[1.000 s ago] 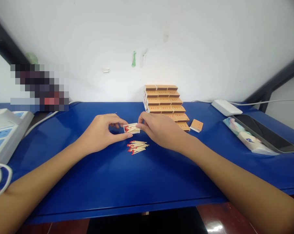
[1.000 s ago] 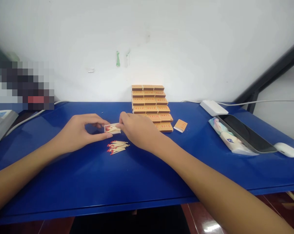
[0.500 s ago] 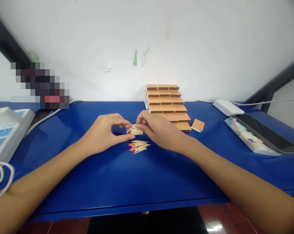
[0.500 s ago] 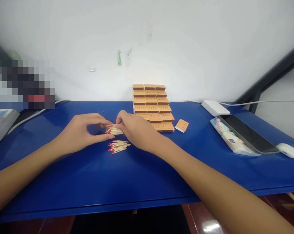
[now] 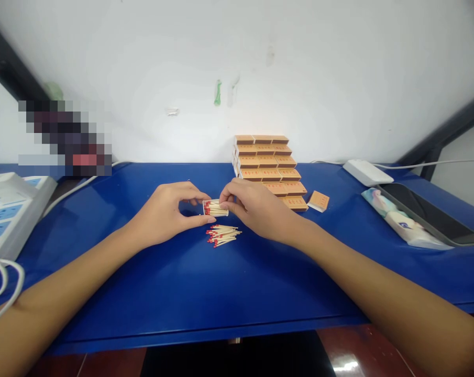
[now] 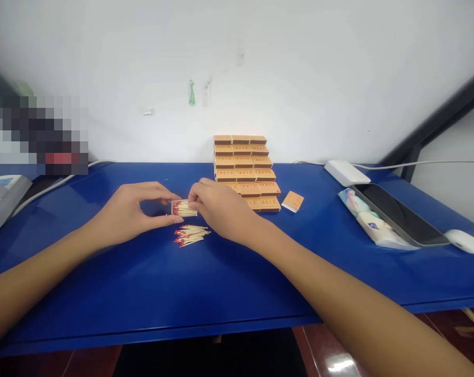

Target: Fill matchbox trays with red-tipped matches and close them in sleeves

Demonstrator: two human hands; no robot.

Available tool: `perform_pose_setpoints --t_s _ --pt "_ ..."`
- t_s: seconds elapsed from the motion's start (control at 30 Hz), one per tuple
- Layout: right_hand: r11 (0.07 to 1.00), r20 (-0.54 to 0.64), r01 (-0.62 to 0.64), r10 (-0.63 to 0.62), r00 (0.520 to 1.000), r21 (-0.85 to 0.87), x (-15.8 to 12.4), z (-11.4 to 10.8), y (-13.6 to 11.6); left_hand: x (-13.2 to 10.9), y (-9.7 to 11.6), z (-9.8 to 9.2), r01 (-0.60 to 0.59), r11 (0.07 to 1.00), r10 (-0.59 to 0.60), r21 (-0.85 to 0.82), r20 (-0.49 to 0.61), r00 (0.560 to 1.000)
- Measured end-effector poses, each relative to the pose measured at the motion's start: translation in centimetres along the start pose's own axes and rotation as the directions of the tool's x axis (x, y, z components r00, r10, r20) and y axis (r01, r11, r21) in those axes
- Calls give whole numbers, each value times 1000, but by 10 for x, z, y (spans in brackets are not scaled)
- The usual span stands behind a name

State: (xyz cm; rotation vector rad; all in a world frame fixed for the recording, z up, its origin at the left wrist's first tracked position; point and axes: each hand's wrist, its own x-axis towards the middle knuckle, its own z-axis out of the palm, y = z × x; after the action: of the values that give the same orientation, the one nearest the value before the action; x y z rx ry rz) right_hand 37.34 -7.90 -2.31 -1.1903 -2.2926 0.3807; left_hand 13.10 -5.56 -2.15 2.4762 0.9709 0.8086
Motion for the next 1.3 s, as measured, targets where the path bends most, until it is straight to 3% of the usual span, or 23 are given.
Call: perform_pose_setpoints --t_s 0.3,0.6,1.0,1.3 --pt "1000 2 24 -24 1000 -3 -3 4 1 1 1 1 -59 998 59 -15 20 998" --pt "996 131 93 -91 987 -11 -3 -3 0 0 -3 2 -64 998 65 -22 56 996" --pt "986 11 89 -89 996 -137 -5 1 1 -1 -2 3 -93 995 94 -19 69 993" --pt "988 84 105 -96 992 -116 -3 4 6 0 -3 2 -80 996 82 -32 76 994"
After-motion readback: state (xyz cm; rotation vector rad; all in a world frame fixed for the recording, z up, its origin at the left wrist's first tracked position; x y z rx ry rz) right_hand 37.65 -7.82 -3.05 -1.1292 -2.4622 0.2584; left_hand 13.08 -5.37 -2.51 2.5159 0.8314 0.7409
